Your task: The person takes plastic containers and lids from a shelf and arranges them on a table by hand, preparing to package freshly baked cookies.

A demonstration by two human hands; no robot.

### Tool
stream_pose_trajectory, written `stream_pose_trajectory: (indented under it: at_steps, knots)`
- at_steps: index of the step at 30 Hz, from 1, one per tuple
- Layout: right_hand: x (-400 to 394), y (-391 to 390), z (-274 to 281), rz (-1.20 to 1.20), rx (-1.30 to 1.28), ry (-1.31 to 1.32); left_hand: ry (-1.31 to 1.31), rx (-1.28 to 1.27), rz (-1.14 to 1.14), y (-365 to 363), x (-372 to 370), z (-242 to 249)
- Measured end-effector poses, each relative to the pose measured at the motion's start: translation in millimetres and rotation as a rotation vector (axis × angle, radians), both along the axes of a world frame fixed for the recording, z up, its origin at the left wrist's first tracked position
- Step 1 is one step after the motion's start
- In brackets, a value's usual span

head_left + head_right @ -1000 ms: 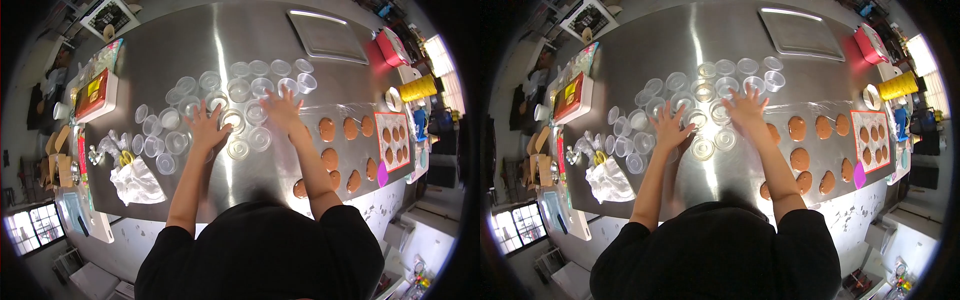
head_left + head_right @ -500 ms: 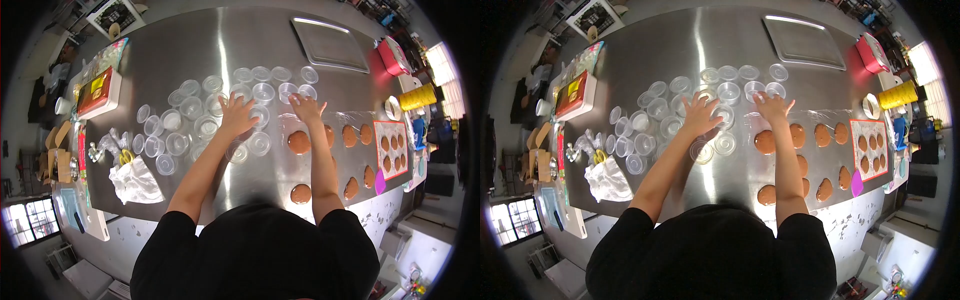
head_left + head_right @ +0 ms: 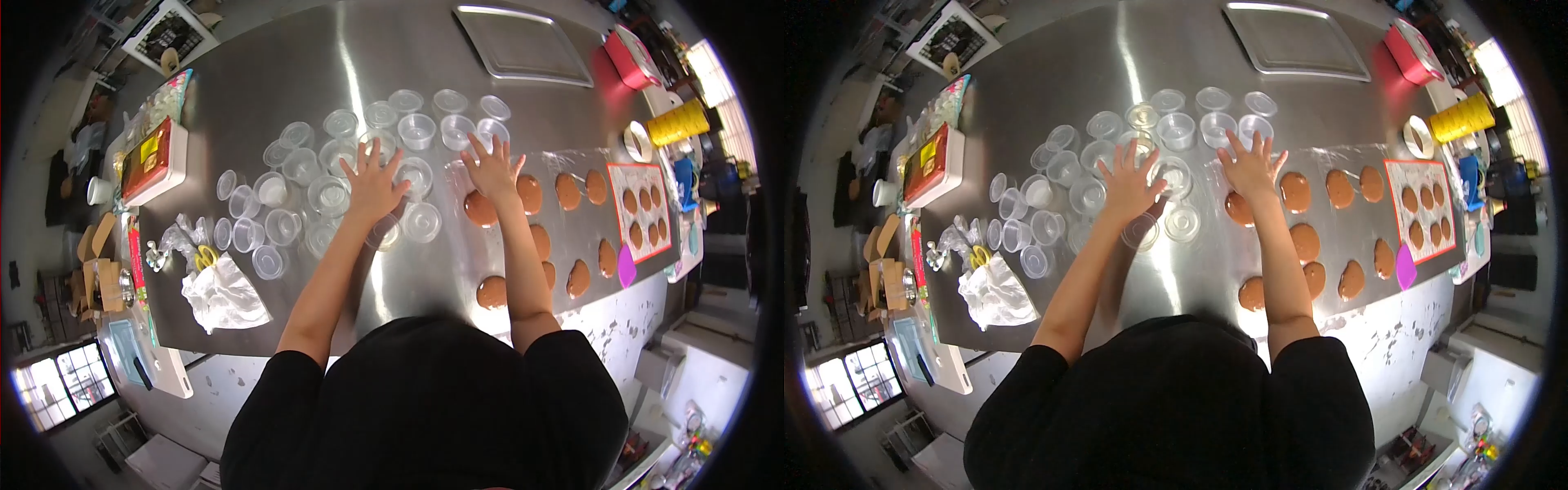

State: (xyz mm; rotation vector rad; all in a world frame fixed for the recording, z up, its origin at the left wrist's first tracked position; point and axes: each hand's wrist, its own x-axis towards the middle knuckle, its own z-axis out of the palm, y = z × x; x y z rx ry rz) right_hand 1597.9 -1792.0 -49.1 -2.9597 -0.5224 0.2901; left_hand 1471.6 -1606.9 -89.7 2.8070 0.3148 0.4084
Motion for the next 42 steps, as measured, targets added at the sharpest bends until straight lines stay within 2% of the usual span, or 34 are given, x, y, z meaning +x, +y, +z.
stream_pose_trajectory:
  at_steps: [2,3,4,6,8,10,12,13,14,15,20,22,25,28,30,32,33,34,35,36,38,39,42]
  knots:
    - [-9,-11,3,0.0,0.07,0.009,-0.019,-0.023,-0.008,-5,-6,5]
    - [-22,-18,-2,0.046,0.139,-0.224,-0.044,-0.041,0.004,-7,-10,7]
    - [-33,-30,-6,0.017,0.127,-0.223,-0.041,-0.051,-0.026,-11,-15,7]
    - [-58,-53,-9,0.18,0.596,-0.079,-0.214,-0.218,-0.025,-19,-35,3]
    - [-111,-72,-2,0.218,0.773,-0.015,-0.331,-0.252,-0.072,-28,-59,-6]
    - [-167,-83,30,0.133,0.712,0.298,-0.43,-0.386,-0.11,-47,-85,2]
    - [-213,-104,-13,0.299,0.804,0.248,-0.438,-0.361,-0.188,-63,-109,-2]
    - [-229,-110,-15,0.318,0.83,0.3,-0.436,-0.372,-0.198,-74,-120,-2]
    - [-239,-115,-12,0.341,0.86,0.352,-0.352,-0.484,-0.194,-84,-130,0]
    - [-243,-124,-8,0.245,0.887,0.376,-0.267,-0.589,-0.189,-93,-136,1]
    - [-221,-175,11,0.137,1.001,0.162,-0.294,-0.667,-0.25,-130,-140,24]
    - [-214,-199,14,0.133,0.971,0.066,-0.252,-0.562,-0.368,-134,-136,26]
    - [-219,-235,7,0.164,0.984,-0.001,-0.347,-0.502,-0.394,-160,-124,30]
    - [-231,-291,11,0.214,0.929,-0.01,-0.384,-0.573,-0.363,-218,-116,36]
    - [-237,-340,16,0.2,0.885,0.02,-0.314,-0.654,-0.249,-269,-106,44]
    - [-233,-397,17,0.122,0.887,-0.001,-0.24,-0.734,-0.254,-331,-95,52]
    - [-236,-424,15,0.041,0.898,0.02,-0.238,-0.747,-0.3,-362,-84,52]
    - [-233,-454,17,0.023,0.786,-0.031,-0.197,-0.95,-0.369,-397,-82,53]
    - [-229,-480,20,-0.023,0.727,-0.082,-0.133,-0.969,-0.47,-426,-75,54]
    - [-224,-504,25,-0.063,0.657,-0.129,-0.147,-0.831,-0.61,-453,-65,62]
    - [-217,-544,38,-0.166,0.686,-0.156,-0.216,-0.626,-0.902,-502,-47,76]
    - [-214,-562,43,-0.264,0.726,-0.168,-0.206,-0.597,-0.96,-524,-39,82]
    - [-199,-594,48,-0.344,0.856,-0.229,-0.183,-0.546,-1.064,-576,-16,88]
